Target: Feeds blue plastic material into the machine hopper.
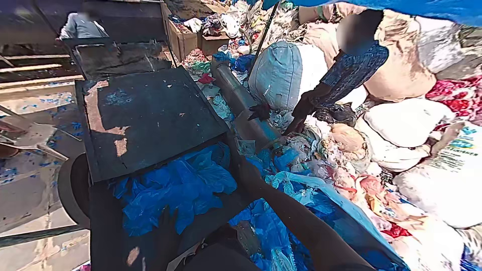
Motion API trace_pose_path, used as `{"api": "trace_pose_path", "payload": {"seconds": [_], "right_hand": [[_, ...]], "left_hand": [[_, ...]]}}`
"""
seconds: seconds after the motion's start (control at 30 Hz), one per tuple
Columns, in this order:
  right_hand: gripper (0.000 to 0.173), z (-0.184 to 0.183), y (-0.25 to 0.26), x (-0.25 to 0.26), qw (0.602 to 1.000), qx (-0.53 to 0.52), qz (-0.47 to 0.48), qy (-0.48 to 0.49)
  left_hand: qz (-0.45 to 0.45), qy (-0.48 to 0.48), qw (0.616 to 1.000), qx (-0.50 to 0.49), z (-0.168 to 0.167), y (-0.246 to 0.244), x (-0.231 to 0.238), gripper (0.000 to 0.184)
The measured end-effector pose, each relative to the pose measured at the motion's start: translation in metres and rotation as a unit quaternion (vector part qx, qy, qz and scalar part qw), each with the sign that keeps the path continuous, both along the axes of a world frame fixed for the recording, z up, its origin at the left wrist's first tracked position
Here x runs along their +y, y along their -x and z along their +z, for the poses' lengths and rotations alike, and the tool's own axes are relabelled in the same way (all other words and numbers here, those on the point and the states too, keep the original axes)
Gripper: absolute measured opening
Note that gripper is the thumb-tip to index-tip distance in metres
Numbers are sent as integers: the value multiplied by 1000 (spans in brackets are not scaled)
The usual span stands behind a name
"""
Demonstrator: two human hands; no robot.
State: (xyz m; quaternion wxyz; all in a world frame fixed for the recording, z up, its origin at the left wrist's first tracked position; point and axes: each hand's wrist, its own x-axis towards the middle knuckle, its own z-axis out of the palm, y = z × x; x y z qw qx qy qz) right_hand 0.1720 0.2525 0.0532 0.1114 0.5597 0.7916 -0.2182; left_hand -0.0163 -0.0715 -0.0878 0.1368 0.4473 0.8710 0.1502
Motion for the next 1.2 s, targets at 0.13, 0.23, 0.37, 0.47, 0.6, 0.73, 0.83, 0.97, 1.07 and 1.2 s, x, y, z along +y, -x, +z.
{"api": "trace_pose_path", "payload": {"seconds": [0.13,0.23,0.37,0.47,0.6,0.73,0.83,0.97,1.07,1.2], "right_hand": [[52,2,1,-1,1000,-9,1,7],[52,0,1,-1,1000,-2,0,0],[53,-1,0,-1,1000,3,4,-3],[52,0,0,-3,1000,-3,2,0],[53,-2,1,-3,1000,-2,3,-5],[50,-7,1,1,1000,-6,0,-8],[50,-13,-1,2,1000,-10,-4,-13],[49,-13,-1,2,1000,-5,1,-25],[49,-9,1,3,1000,-9,-4,-22],[50,-11,0,1,1000,-11,1,-20]], "left_hand": [[-4,-10,1000,1,-2,2,-1,72],[-8,-4,1000,4,1,3,-1,72],[-11,-3,1000,5,-1,5,-1,74],[-8,8,1000,1,-2,4,-1,77],[-5,16,1000,0,0,6,-1,76],[-4,15,1000,6,-2,6,1,76],[1,14,1000,9,-9,5,-1,78],[-18,18,1000,14,13,6,-7,67],[-17,66,997,-37,31,5,-1,65],[2,8,1000,-15,4,4,-1,72]]}}
